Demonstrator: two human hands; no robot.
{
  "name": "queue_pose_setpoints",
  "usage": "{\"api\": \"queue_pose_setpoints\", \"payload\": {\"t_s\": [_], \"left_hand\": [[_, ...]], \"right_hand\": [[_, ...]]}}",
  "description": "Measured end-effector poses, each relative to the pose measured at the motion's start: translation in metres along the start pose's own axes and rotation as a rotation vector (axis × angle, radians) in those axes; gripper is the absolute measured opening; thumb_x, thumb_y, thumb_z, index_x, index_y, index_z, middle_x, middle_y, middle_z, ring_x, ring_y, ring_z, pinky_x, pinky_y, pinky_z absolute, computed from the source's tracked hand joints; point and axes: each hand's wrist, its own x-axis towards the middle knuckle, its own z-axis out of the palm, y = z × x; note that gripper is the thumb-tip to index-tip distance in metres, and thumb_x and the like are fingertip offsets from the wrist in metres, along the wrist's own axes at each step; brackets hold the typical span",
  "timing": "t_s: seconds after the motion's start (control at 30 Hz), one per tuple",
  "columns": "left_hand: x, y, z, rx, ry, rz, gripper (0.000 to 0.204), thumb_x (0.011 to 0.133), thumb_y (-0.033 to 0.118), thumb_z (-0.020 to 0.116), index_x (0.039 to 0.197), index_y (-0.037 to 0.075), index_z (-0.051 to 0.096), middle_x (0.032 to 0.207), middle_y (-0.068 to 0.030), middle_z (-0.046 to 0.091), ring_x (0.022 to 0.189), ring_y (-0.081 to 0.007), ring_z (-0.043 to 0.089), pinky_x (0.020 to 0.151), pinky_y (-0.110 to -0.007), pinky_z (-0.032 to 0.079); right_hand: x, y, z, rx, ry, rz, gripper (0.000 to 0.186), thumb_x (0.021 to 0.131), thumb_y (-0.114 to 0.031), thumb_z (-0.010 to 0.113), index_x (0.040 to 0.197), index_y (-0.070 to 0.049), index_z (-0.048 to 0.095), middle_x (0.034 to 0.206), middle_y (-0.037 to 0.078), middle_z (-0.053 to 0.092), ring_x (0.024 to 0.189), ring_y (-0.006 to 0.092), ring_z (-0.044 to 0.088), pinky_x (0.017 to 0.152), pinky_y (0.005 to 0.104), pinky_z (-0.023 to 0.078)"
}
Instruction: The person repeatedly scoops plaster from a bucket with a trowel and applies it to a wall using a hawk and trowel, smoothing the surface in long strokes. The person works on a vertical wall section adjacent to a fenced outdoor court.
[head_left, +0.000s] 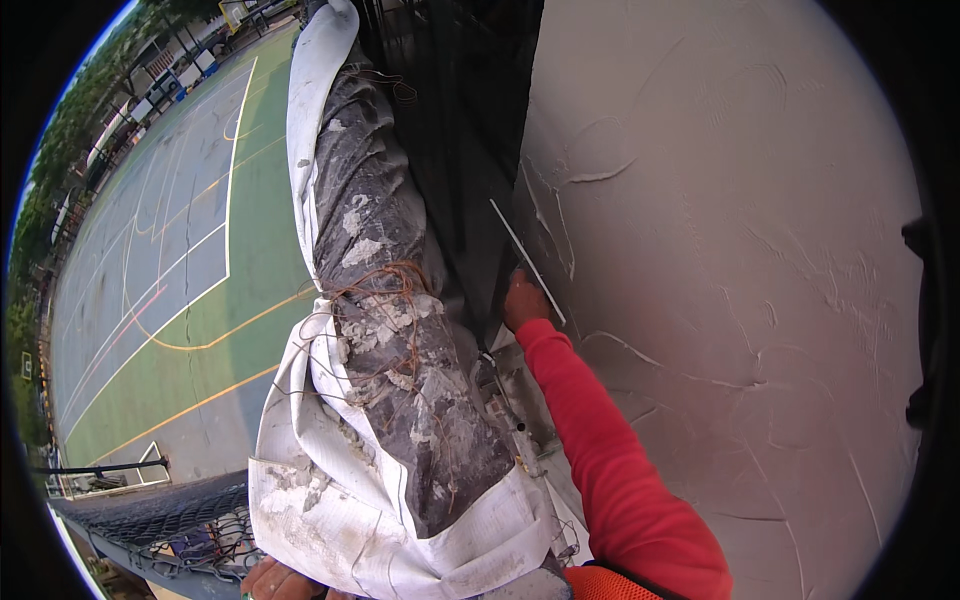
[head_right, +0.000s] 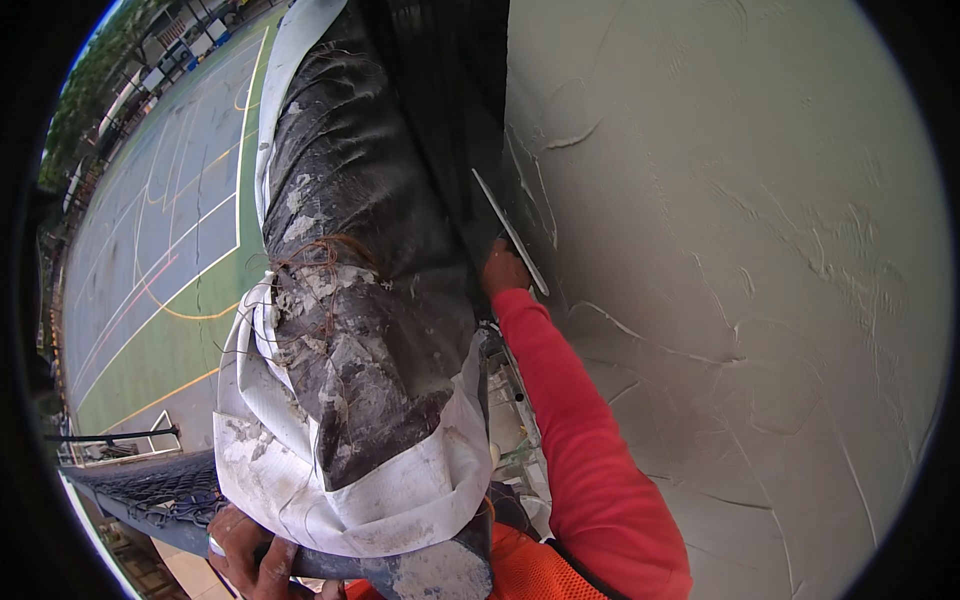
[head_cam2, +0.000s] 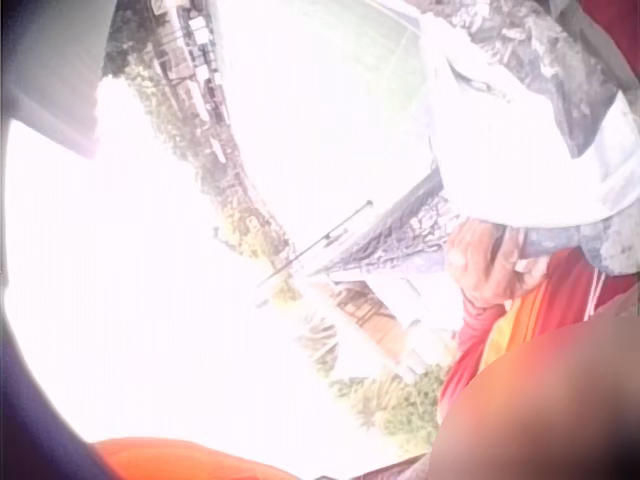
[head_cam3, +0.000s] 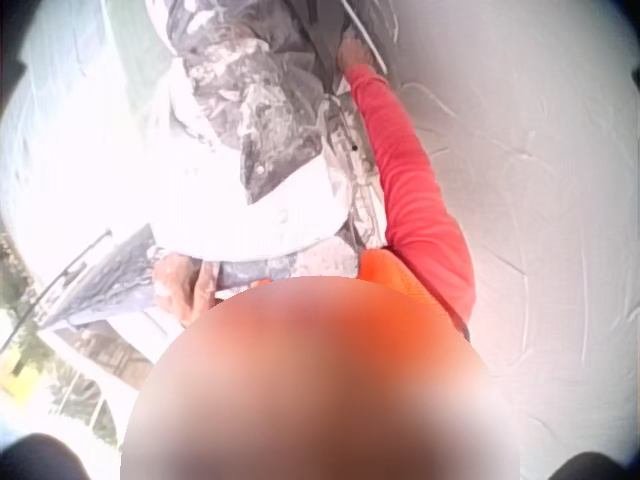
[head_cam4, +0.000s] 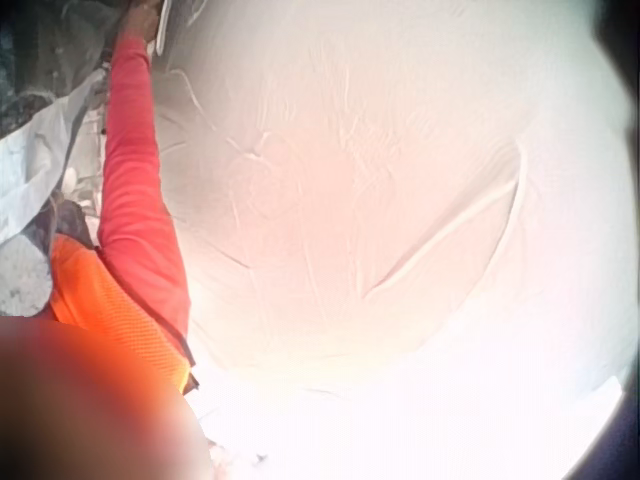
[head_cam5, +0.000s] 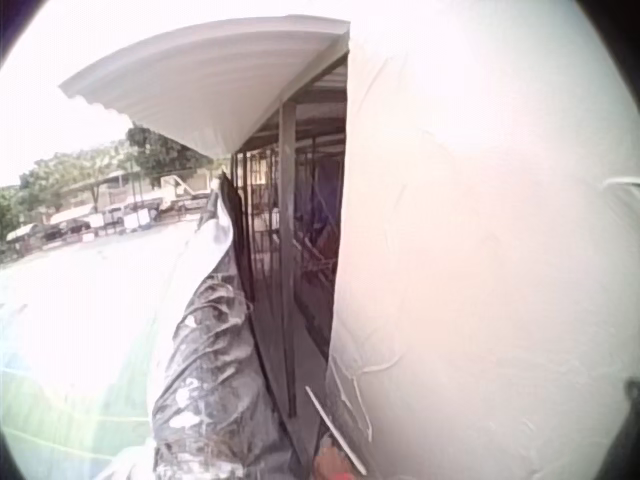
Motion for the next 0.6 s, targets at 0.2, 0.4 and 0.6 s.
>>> {"api": "queue_pose_setpoints", "payload": {"t_s": [0.2,0.4,0.6], "left_hand": [[-0.001,-0.004,0.005,-0.021,0.029,-0.022,0.053,0.092,0.047,0.071,0.115,-0.001,0.075,0.110,-0.0193,0.069,0.101,-0.0358,0.069,0.091,-0.049,0.056],[-0.005,-0.010,0.002,-0.036,0.063,-0.024,0.052,0.095,0.048,0.068,0.114,0.000,0.075,0.109,-0.0182,0.070,0.101,-0.0347,0.070,0.090,-0.048,0.057],[-0.007,-0.014,0.001,-0.041,0.072,-0.036,0.052,0.097,0.048,0.064,0.113,0.000,0.075,0.109,-0.0171,0.071,0.100,-0.0336,0.071,0.090,-0.046,0.058]], "right_hand": [[-0.011,0.050,0.032,-0.281,-0.073,0.049,0.029,0.101,-0.019,0.057,0.122,0.001,0.060,0.112,0.027,0.074,0.109,0.0434,0.072,0.096,0.0516,0.057],[0.023,0.041,-0.011,-0.493,-0.097,-0.004,0.029,0.103,-0.022,0.054,0.116,-0.002,0.071,0.115,0.020,0.076,0.112,0.0357,0.073,0.094,0.0456,0.060],[0.070,0.002,-0.031,-0.326,0.117,-0.005,0.029,0.104,-0.020,0.049,0.117,-0.001,0.066,0.115,0.021,0.076,0.108,0.0371,0.074,0.094,0.0467,0.060]]}}
